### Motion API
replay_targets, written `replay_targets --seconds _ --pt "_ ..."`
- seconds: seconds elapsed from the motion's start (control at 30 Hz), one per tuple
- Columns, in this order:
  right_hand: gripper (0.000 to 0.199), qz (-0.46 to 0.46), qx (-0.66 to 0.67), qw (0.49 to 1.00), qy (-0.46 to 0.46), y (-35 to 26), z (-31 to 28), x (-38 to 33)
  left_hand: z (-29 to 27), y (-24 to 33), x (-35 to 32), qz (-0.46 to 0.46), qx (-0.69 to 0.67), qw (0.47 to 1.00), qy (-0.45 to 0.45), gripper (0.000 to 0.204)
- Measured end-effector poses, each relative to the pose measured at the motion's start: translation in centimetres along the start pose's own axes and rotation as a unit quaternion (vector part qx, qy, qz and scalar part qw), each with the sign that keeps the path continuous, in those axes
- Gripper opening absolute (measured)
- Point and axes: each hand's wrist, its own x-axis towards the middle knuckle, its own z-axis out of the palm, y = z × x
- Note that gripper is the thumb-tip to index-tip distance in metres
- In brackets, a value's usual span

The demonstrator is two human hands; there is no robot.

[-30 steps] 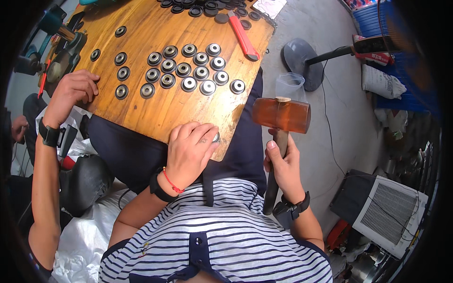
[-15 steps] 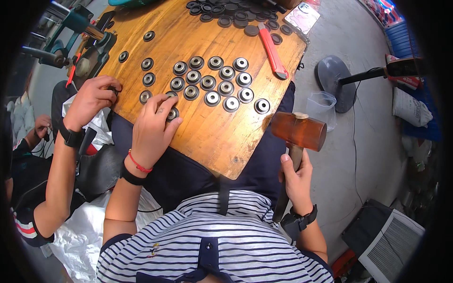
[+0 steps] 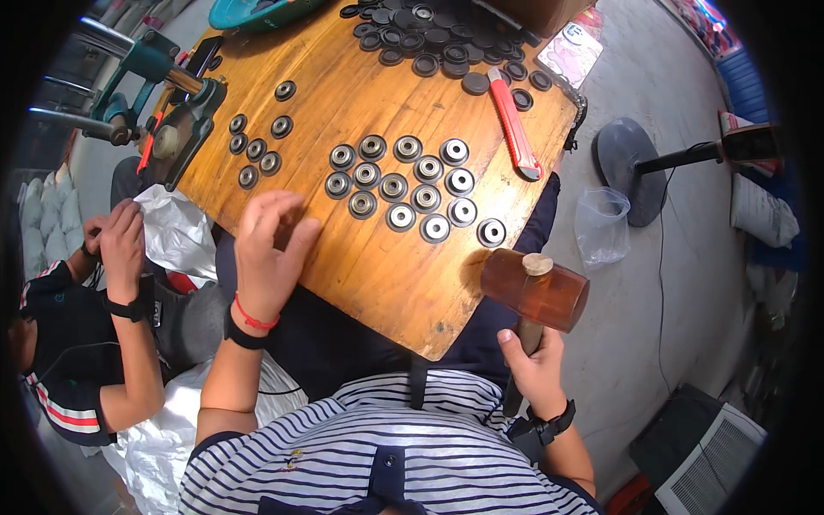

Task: Assembling small metal bearings into circular plastic housings using a mallet and a manual press.

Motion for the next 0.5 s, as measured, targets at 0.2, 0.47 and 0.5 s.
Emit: replay_targets --seconds 0.2,0.47,0.5 --pt "0.039 -0.123 -0.124 0.924 -0.341 -6.6 2.5 1.1 2.7 6.6 -6.1 0.070 -0.358 0.918 -0.155 0.095" --pt "0.031 0.036 -0.208 0.938 -0.274 -10.0 4.5 -2.7 -2.0 0.5 -9.0 -0.030 -0.386 0.922 -0.001 0.082" --pt "0.030 -0.073 -0.186 0.949 -0.243 -11.7 5.8 -2.5 -2.0 0.4 -9.7 -0.044 -0.462 0.886 0.028 0.080"
